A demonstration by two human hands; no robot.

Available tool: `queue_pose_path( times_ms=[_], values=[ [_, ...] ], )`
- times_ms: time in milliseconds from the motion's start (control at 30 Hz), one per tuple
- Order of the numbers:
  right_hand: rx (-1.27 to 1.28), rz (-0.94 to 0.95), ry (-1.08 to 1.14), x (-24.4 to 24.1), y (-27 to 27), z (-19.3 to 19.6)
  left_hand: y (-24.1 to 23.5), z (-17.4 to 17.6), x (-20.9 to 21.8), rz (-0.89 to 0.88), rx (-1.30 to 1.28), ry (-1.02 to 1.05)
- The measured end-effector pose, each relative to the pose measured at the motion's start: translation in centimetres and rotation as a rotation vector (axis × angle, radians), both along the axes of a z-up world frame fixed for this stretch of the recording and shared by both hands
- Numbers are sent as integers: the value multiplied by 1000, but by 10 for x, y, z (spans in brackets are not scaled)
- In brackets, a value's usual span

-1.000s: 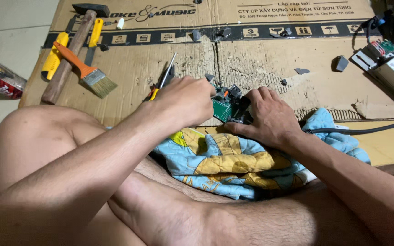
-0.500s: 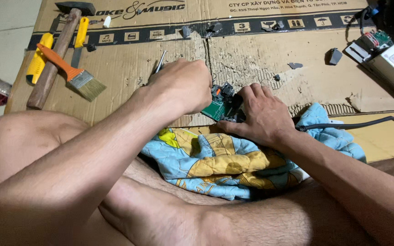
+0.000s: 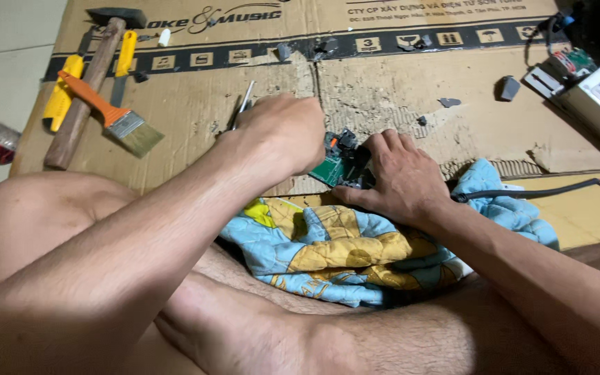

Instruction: The person is repairing a small electronic device, likely a hard drive, using various tools. They use pliers to manipulate components and a screwdriver to adjust parts on the circuit board.

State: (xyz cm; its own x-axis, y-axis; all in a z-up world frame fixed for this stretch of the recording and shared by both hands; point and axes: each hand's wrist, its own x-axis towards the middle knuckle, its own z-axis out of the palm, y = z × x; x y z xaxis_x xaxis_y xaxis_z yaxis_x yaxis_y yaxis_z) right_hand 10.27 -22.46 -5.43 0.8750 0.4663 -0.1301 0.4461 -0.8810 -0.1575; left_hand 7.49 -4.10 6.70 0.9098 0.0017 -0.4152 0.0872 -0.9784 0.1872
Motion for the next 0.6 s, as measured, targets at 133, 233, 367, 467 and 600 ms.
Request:
queue_pose_path(
  times_ms=[133,233,367,467,600],
  values=[
    [-6,-3,5,1,1,2,0,-5,1,40,-55,-17],
    [-4,-5,46,0,2,6,-4,-12,12,18,19,5],
    [-45,-17,71,0,8,8,-10,-24,26,20,5,-23],
    [-57,-41,86,0,8,11,-10,-29,31,-31,-31,-73],
    [-62,-54,98,-4,11,15,-2,-54,37,-51,-46,-107]
  ],
)
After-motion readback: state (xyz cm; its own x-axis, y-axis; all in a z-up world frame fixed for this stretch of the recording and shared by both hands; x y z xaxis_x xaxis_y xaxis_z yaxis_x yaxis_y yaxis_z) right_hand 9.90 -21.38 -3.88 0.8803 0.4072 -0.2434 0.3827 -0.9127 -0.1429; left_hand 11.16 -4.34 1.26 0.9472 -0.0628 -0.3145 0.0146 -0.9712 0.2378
